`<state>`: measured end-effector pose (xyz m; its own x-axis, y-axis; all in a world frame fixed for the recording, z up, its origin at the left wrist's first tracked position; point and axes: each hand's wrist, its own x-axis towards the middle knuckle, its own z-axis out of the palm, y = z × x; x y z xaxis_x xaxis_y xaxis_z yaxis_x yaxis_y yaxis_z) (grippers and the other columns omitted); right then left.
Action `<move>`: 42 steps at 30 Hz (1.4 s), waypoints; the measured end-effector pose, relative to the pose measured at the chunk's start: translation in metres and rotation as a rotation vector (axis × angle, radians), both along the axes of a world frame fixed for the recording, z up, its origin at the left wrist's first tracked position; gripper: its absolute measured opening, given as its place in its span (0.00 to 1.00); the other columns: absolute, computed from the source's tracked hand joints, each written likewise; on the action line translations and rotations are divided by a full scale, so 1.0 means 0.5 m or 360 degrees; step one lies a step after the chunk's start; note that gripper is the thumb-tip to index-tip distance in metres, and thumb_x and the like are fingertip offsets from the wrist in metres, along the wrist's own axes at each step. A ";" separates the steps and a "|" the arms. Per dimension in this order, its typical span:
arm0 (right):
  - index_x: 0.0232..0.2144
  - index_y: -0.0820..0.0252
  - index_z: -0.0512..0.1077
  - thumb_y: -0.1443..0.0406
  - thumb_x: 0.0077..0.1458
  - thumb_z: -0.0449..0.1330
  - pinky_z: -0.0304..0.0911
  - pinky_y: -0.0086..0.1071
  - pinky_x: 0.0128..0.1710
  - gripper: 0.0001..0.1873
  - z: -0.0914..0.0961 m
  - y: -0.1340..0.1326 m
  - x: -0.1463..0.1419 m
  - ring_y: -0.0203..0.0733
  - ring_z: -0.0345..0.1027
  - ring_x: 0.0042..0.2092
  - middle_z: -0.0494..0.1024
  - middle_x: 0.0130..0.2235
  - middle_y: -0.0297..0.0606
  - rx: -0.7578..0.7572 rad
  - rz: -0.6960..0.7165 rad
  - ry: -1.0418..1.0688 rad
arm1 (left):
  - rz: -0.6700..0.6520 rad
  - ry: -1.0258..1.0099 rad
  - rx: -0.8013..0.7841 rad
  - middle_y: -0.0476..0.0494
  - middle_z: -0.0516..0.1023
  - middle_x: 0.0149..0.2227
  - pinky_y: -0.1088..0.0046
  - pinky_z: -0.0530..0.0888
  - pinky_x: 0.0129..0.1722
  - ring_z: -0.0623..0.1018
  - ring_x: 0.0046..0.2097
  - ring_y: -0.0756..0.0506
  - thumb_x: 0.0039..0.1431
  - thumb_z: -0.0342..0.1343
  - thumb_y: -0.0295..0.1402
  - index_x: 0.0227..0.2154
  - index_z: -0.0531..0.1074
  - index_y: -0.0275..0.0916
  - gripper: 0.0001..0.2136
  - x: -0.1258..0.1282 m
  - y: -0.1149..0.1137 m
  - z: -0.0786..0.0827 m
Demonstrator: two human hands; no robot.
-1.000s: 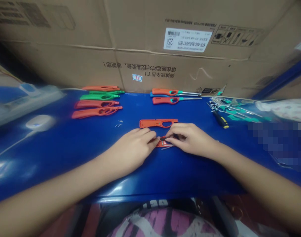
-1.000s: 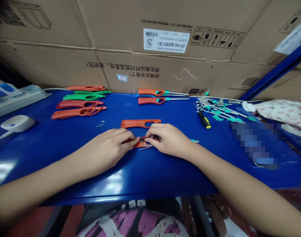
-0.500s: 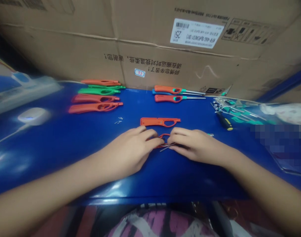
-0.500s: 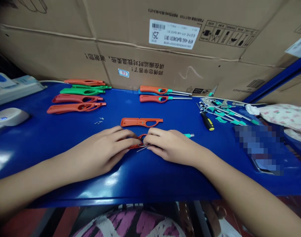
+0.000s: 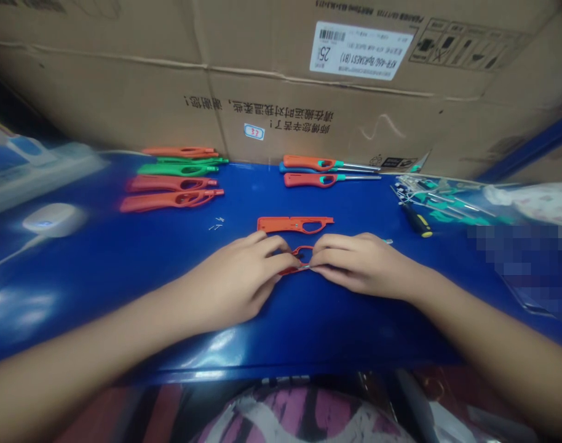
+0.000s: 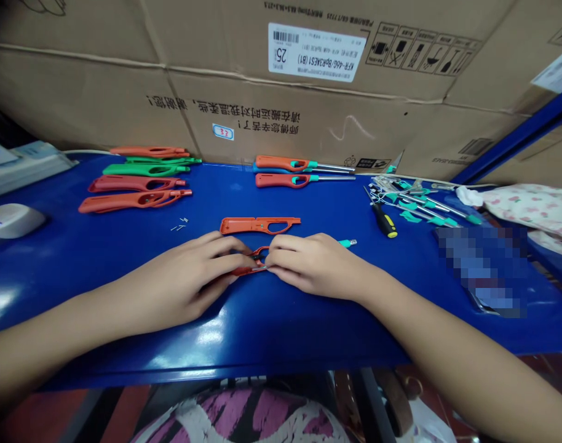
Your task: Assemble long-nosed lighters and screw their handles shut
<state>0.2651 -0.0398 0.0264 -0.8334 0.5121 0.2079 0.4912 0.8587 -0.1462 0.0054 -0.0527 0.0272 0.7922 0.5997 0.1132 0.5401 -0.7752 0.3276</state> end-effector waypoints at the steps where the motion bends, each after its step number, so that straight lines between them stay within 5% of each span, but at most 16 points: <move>1: 0.43 0.57 0.74 0.63 0.68 0.52 0.60 0.28 0.31 0.11 -0.001 0.001 0.001 0.34 0.72 0.37 0.77 0.44 0.36 0.0005 0.0003 0.0000 | 0.0002 -0.0003 -0.0002 0.42 0.73 0.50 0.59 0.72 0.52 0.71 0.51 0.41 0.68 0.47 0.26 0.53 0.72 0.43 0.16 0.000 0.000 0.000; 6: 0.42 0.56 0.74 0.64 0.67 0.53 0.59 0.29 0.31 0.09 -0.012 0.000 -0.005 0.34 0.70 0.36 0.76 0.47 0.37 -0.0015 0.0067 0.0018 | 0.0006 0.0015 -0.0015 0.41 0.73 0.49 0.60 0.72 0.50 0.72 0.49 0.41 0.67 0.47 0.27 0.51 0.73 0.42 0.15 0.001 0.003 0.000; 10: 0.39 0.58 0.72 0.64 0.66 0.56 0.64 0.29 0.38 0.05 -0.015 0.000 -0.010 0.36 0.71 0.41 0.76 0.45 0.39 -0.0430 -0.0026 0.0308 | 0.0002 0.0006 -0.0023 0.42 0.73 0.49 0.60 0.72 0.50 0.71 0.50 0.41 0.68 0.47 0.27 0.52 0.73 0.42 0.15 0.000 0.003 0.001; 14: 0.39 0.58 0.68 0.62 0.66 0.55 0.61 0.26 0.28 0.05 -0.011 0.005 -0.006 0.31 0.65 0.28 0.75 0.33 0.34 -0.0885 -0.0292 0.0584 | -0.0004 0.0018 -0.0023 0.42 0.73 0.50 0.60 0.72 0.50 0.71 0.50 0.41 0.68 0.46 0.27 0.53 0.72 0.43 0.16 0.000 0.004 0.004; 18: 0.42 0.59 0.67 0.61 0.62 0.59 0.58 0.24 0.25 0.08 -0.009 0.015 -0.002 0.29 0.62 0.26 0.72 0.31 0.31 -0.1110 -0.0421 0.0741 | 0.0009 0.0055 -0.0018 0.42 0.73 0.50 0.60 0.72 0.50 0.72 0.49 0.41 0.68 0.46 0.27 0.53 0.72 0.43 0.16 -0.002 0.005 0.005; 22: 0.37 0.61 0.74 0.63 0.59 0.62 0.54 0.24 0.23 0.06 -0.012 0.024 0.001 0.27 0.55 0.24 0.71 0.31 0.32 -0.0960 -0.0445 0.0636 | 0.0023 0.0069 -0.0015 0.42 0.73 0.49 0.60 0.72 0.49 0.72 0.49 0.41 0.68 0.46 0.27 0.53 0.72 0.44 0.16 -0.003 0.004 0.007; 35: 0.33 0.61 0.73 0.68 0.62 0.59 0.57 0.27 0.31 0.05 -0.008 0.022 -0.003 0.32 0.61 0.29 0.72 0.30 0.33 -0.0509 -0.0188 0.0402 | 0.0014 0.0085 0.0006 0.42 0.73 0.48 0.60 0.73 0.48 0.73 0.48 0.40 0.67 0.47 0.27 0.51 0.72 0.43 0.15 -0.002 0.003 0.007; 42: 0.35 0.60 0.71 0.66 0.61 0.62 0.56 0.28 0.31 0.04 -0.010 0.024 0.003 0.32 0.58 0.29 0.72 0.34 0.33 -0.0561 -0.0048 0.0329 | 0.0003 0.0096 0.0022 0.41 0.73 0.48 0.60 0.73 0.48 0.73 0.48 0.41 0.67 0.47 0.26 0.51 0.72 0.41 0.14 0.000 0.005 0.008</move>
